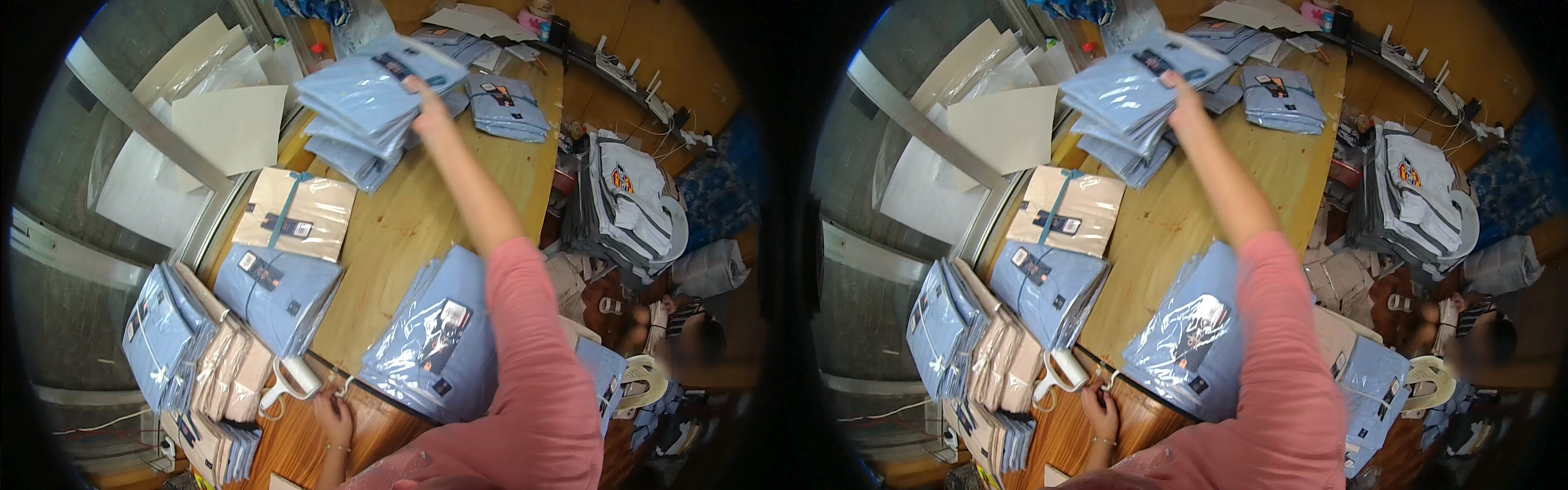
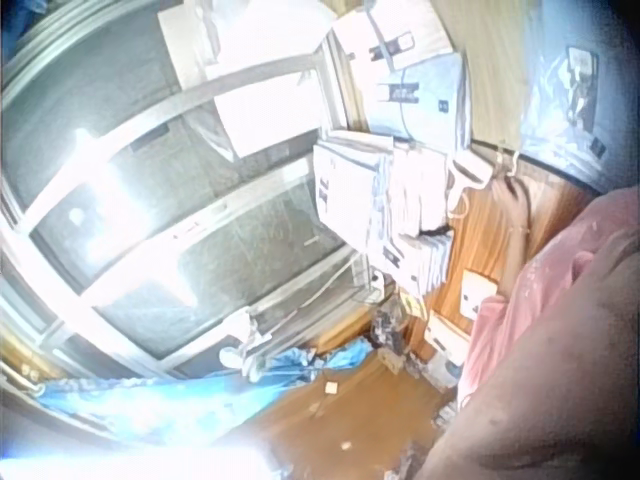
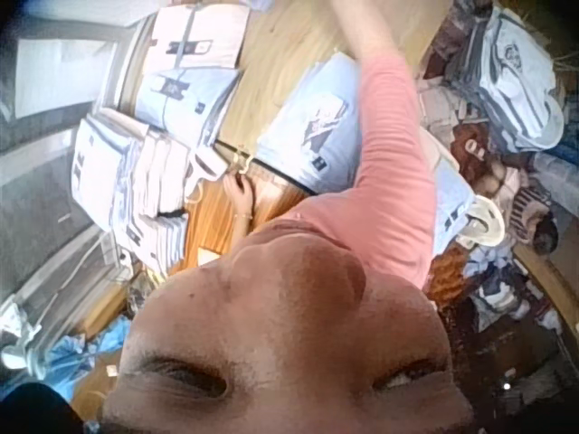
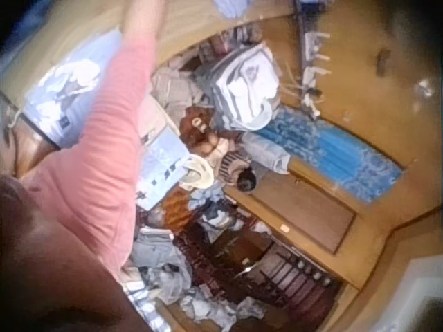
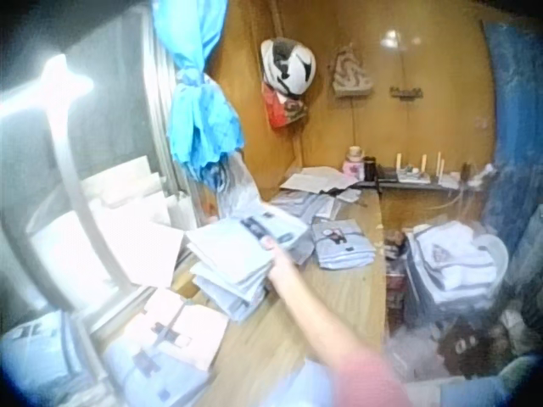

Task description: The person folds and wraps stacks of shirts in plastic packaging, then secures them with rubber bands. They handle multiple stacks of beige and blue shirts, placing the finished bundles on a table.

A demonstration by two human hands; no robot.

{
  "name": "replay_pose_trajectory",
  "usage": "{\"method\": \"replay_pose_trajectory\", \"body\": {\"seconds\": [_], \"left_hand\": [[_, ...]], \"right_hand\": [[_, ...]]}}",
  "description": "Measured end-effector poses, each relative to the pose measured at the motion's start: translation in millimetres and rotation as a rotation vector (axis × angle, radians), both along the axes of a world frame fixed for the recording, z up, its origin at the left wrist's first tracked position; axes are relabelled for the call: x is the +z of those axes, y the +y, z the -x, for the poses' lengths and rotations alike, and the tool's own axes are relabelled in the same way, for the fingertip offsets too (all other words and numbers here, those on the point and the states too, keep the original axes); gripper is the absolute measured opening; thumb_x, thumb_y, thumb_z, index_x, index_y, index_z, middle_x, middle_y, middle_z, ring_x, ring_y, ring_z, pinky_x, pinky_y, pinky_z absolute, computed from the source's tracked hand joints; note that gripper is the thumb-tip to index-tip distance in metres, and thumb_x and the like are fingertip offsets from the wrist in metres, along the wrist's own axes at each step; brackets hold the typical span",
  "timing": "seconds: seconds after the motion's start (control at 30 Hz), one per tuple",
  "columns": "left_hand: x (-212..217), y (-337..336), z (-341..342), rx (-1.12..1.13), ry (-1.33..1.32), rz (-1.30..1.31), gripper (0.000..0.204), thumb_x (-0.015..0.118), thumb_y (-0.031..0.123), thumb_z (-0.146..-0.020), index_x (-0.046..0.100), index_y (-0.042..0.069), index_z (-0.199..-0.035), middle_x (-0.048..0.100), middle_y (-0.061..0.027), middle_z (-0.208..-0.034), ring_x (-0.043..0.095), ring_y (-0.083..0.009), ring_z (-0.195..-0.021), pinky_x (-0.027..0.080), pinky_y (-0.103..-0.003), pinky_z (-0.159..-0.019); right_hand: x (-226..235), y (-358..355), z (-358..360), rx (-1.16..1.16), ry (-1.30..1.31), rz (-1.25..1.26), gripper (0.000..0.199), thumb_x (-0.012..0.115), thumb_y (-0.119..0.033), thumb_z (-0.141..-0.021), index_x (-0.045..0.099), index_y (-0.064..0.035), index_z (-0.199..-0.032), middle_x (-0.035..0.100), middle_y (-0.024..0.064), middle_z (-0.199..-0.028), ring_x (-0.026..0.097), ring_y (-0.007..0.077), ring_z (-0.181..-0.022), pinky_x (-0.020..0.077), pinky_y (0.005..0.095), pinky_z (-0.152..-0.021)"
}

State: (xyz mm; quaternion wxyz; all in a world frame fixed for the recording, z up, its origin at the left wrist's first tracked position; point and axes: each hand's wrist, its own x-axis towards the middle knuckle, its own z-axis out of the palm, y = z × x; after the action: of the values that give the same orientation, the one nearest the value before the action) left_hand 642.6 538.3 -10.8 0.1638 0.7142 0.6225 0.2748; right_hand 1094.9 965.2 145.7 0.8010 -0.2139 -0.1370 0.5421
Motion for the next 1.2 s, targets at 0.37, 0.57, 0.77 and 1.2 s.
{"method": "replay_pose_trajectory", "body": {"seconds": [0.37,0.57,0.77,1.2], "left_hand": [[5,-4,0,0.006,-0.003,0.013,0.016,0.052,0.003,-0.08,0.055,0.001,-0.095,0.047,-0.0137,-0.081,0.045,-0.0289,-0.075,0.038,-0.038,-0.071],[5,5,-8,-0.015,0.011,-0.023,0.017,0.051,0.002,-0.079,0.055,0.001,-0.096,0.048,-0.0135,-0.083,0.046,-0.0284,-0.076,0.038,-0.037,-0.07],[10,0,-13,0.05,0.051,0.04,0.017,0.05,0.001,-0.078,0.054,0.001,-0.094,0.048,-0.0145,-0.083,0.046,-0.0306,-0.078,0.038,-0.039,-0.071],[10,6,-8,0.053,0.049,0.037,0.017,0.053,0.001,-0.074,0.057,0.003,-0.09,0.05,-0.0146,-0.083,0.049,-0.032,-0.079,0.038,-0.041,-0.072]], "right_hand": [[-42,-6,-18,0.271,-0.814,0.479,0.068,0.071,-0.034,-0.074,0.041,-0.0015,-0.126,0.035,0.0187,-0.131,0.043,0.033,-0.118,0.0422,0.0539,-0.087],[-30,-87,-187,-0.227,-0.632,0.582,0.057,0.064,-0.025,-0.078,0.042,-0.0024,-0.125,0.039,0.0203,-0.125,0.045,0.0321,-0.115,0.0407,0.0559,-0.088],[-120,-54,-191,-0.203,-0.245,0.727,0.067,0.063,-0.03,-0.082,0.029,-0.0074,-0.135,0.028,0.0269,-0.133,0.041,0.0386,-0.12,0.03,0.059,-0.099],[-176,-10,-207,-0.3,-0.22,0.548,0.059,0.051,-0.032,-0.089,0.027,0.0008,-0.131,0.051,0.0283,-0.112,0.062,0.0398,-0.088,0.0542,0.0522,-0.068]]}}
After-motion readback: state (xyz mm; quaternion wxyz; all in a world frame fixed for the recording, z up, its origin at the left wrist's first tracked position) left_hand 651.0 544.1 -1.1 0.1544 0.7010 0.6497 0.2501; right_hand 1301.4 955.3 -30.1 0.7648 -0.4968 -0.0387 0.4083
